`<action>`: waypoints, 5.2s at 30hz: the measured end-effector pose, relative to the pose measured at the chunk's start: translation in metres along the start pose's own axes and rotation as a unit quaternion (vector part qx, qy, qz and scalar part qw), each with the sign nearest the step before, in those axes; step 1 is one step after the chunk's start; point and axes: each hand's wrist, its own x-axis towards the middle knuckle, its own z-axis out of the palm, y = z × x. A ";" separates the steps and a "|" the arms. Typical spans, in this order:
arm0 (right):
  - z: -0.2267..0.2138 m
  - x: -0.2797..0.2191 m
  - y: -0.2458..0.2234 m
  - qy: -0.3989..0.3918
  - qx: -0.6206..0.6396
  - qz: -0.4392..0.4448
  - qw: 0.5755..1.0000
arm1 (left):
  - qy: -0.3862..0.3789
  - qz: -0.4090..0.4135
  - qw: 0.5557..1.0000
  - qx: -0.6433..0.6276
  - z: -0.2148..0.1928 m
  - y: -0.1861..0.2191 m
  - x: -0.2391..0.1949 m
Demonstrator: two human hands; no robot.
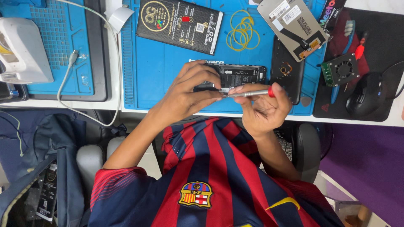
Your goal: The person secures a smartphone with rubber bands, rubs its back with a small green device, then removes the bands and uses a screwdriver to unscrew and remove the back cover, exposing the internal components.
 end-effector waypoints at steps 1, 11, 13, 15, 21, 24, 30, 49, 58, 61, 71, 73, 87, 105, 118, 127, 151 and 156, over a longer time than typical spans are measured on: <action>0.000 0.000 0.000 0.000 -0.006 -0.008 1.000 | 0.000 0.000 1.000 0.007 0.001 0.000 0.000; -0.001 0.002 0.000 -0.074 0.018 -0.004 0.997 | -0.008 -0.021 1.000 -0.003 0.003 -0.003 -0.003; -0.003 0.002 0.006 -0.070 0.019 -0.003 0.997 | -0.015 -0.035 0.999 0.006 0.003 -0.005 -0.004; -0.005 0.001 0.011 -0.088 0.017 0.010 0.996 | -0.027 -0.053 0.998 0.033 -0.002 -0.009 -0.006; -0.006 -0.002 0.024 -0.114 0.037 0.035 0.992 | -0.068 -0.085 0.993 0.044 -0.013 -0.022 -0.012; -0.008 -0.002 0.023 -0.127 0.006 0.032 0.991 | -0.075 -0.089 0.992 0.043 -0.013 -0.024 -0.012; -0.004 0.006 0.018 -0.147 -0.017 0.023 0.989 | -0.074 -0.089 0.992 0.045 -0.013 -0.026 -0.014; 0.012 0.043 -0.016 -0.126 -0.065 -0.006 0.990 | -0.068 -0.105 0.992 0.012 -0.017 -0.025 -0.009; 0.014 0.034 -0.010 -0.072 -0.098 -0.037 0.992 | -0.075 -0.110 0.991 0.022 -0.017 -0.025 -0.008; 0.021 0.036 -0.010 -0.089 -0.106 -0.002 0.990 | -0.079 -0.115 0.990 0.031 -0.018 -0.024 -0.009; 0.016 0.042 -0.015 -0.113 -0.120 -0.022 0.986 | -0.094 -0.126 0.985 0.071 -0.015 -0.019 -0.004; 0.009 0.036 -0.015 -0.125 -0.124 -0.043 0.983 | -0.095 -0.128 0.984 0.078 -0.016 -0.018 -0.003; -0.098 0.016 0.043 0.225 -0.183 0.027 0.957 | -0.076 -0.139 0.986 0.056 -0.016 -0.020 0.000; -0.073 0.024 0.026 0.227 -0.051 0.090 0.968 | -0.011 -0.124 0.992 0.016 -0.017 -0.017 -0.003; 0.019 0.018 0.002 0.186 0.149 0.160 0.958 | 0.128 -0.055 0.986 -0.096 -0.009 -0.017 -0.014; 0.023 0.015 0.004 0.198 0.149 0.181 0.952 | 0.138 -0.062 0.981 -0.123 -0.011 -0.017 -0.015; 0.025 0.015 -0.001 0.194 -0.020 0.042 0.980 | 0.138 0.014 0.990 -0.022 -0.010 -0.023 -0.014; 0.025 0.015 -0.002 0.191 -0.019 0.039 0.981 | 0.130 0.017 0.991 -0.013 -0.011 -0.022 -0.014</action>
